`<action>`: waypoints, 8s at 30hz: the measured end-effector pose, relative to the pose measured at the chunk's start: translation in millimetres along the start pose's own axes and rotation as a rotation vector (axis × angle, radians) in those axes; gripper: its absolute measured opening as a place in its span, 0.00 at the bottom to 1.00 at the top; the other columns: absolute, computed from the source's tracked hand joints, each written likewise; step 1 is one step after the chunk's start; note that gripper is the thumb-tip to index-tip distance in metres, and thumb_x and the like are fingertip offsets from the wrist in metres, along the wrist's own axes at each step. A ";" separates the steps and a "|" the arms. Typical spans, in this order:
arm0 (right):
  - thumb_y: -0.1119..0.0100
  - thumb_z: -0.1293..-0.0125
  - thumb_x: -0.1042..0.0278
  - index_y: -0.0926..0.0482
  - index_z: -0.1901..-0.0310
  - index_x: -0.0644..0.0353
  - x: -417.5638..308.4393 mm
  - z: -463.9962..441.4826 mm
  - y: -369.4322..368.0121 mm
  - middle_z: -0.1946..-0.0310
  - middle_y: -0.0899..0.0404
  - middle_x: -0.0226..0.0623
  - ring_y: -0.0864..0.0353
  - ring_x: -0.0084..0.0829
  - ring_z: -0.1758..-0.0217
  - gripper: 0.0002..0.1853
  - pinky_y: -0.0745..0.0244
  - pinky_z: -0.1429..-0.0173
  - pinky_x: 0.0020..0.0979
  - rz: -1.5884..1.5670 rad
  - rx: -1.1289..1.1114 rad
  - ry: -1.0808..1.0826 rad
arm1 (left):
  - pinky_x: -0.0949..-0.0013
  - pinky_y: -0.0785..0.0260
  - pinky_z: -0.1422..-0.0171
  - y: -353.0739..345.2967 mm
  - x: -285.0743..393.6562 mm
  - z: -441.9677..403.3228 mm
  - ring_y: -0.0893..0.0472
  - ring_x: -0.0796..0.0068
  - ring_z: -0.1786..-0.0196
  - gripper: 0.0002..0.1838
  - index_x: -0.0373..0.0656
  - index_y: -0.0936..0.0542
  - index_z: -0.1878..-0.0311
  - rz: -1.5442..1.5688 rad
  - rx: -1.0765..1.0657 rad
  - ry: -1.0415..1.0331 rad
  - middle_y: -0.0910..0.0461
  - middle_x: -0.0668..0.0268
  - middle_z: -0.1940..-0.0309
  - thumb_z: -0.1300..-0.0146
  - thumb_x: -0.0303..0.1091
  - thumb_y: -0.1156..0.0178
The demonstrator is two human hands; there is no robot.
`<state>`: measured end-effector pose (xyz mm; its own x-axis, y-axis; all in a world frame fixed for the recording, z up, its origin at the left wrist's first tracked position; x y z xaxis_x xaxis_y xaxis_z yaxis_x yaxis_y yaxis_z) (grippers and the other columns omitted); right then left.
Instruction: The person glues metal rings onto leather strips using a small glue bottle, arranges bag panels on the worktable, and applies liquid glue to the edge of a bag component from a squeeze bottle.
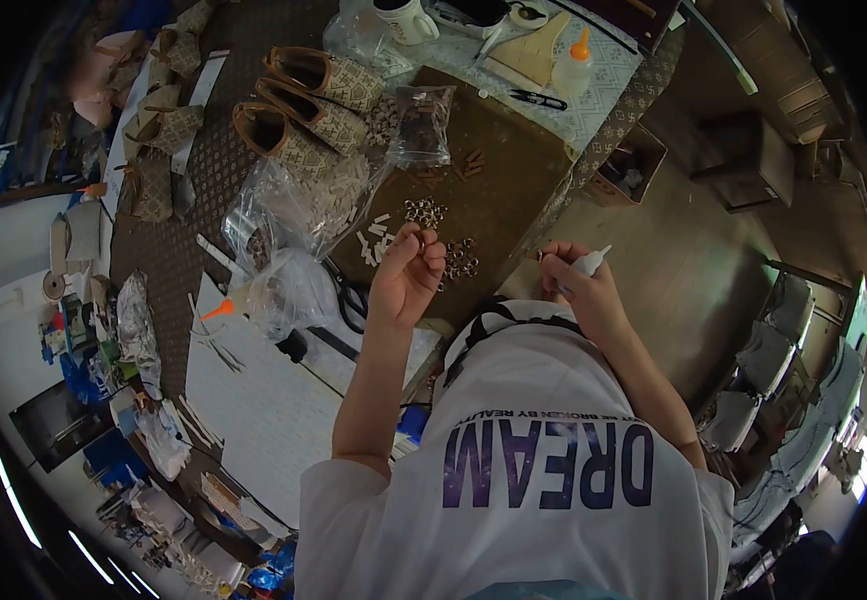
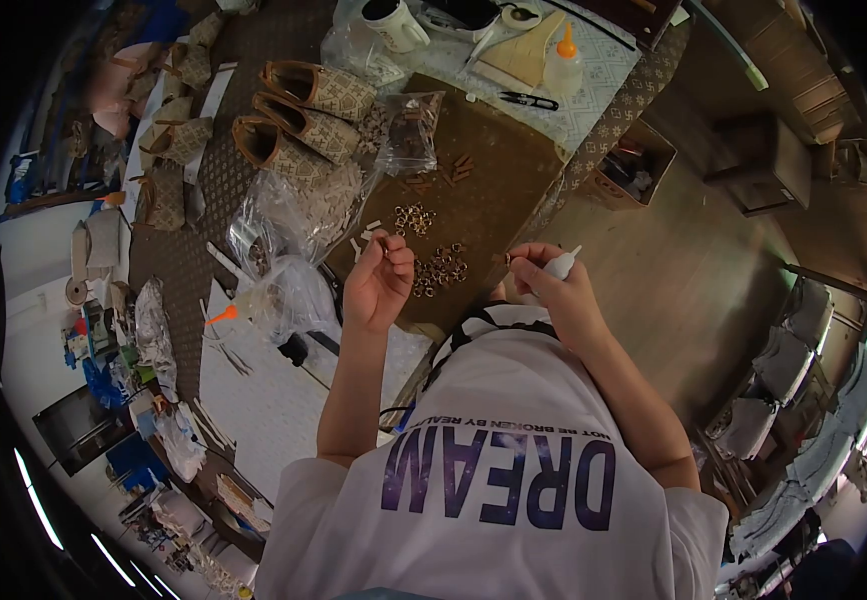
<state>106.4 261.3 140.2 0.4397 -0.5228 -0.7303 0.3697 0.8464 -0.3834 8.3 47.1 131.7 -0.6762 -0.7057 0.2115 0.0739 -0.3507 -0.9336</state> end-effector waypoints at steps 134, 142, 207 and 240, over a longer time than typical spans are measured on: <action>0.37 0.44 0.65 0.26 0.56 0.60 -63.2 56.3 1.5 0.66 0.22 0.41 0.23 0.43 0.62 0.16 0.27 0.59 0.37 0.954 0.097 0.662 | 0.76 0.24 0.57 -71.3 -56.5 -13.2 0.18 0.75 0.63 0.11 0.35 0.20 0.55 -0.927 0.281 0.136 0.18 0.63 0.64 0.42 0.23 0.38; 0.37 0.45 0.67 0.25 0.58 0.61 -60.8 52.1 -2.4 0.68 0.23 0.40 0.23 0.43 0.63 0.14 0.27 0.61 0.38 1.027 0.141 0.682 | 0.76 0.23 0.58 -72.5 -56.3 -13.8 0.17 0.74 0.64 0.10 0.36 0.20 0.55 -0.990 0.262 0.136 0.19 0.63 0.65 0.41 0.24 0.39; 0.51 0.29 0.64 0.35 0.52 0.61 -27.8 20.1 13.5 0.67 0.29 0.28 0.31 0.15 0.65 0.11 0.32 0.64 0.16 -0.035 0.054 0.397 | 0.78 0.38 0.67 -27.3 -53.8 -0.9 0.32 0.78 0.69 0.21 0.51 0.42 0.81 -0.416 0.302 0.258 0.26 0.62 0.66 0.40 0.19 0.45; 0.41 0.39 0.75 0.29 0.64 0.58 -15.7 14.9 18.3 0.74 0.31 0.20 0.35 0.10 0.72 0.06 0.40 0.70 0.15 0.049 0.225 0.303 | 0.64 0.31 0.55 110.0 -30.9 -44.0 0.25 0.65 0.60 0.05 0.43 0.21 0.62 -2.033 0.359 -0.484 0.23 0.65 0.69 0.40 0.32 0.40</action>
<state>118.5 283.5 153.0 0.2117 -0.4005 -0.8915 0.5398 0.8083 -0.2350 5.1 57.4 9.8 0.2206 0.6772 0.7020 -0.1959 -0.6743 0.7120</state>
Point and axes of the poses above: each hand's wrist, its own z-axis away from the middle knuckle, its own y-axis out of the back of the hand, x = y × z, the point moved 4 cm from there along -z, towards the middle knuckle
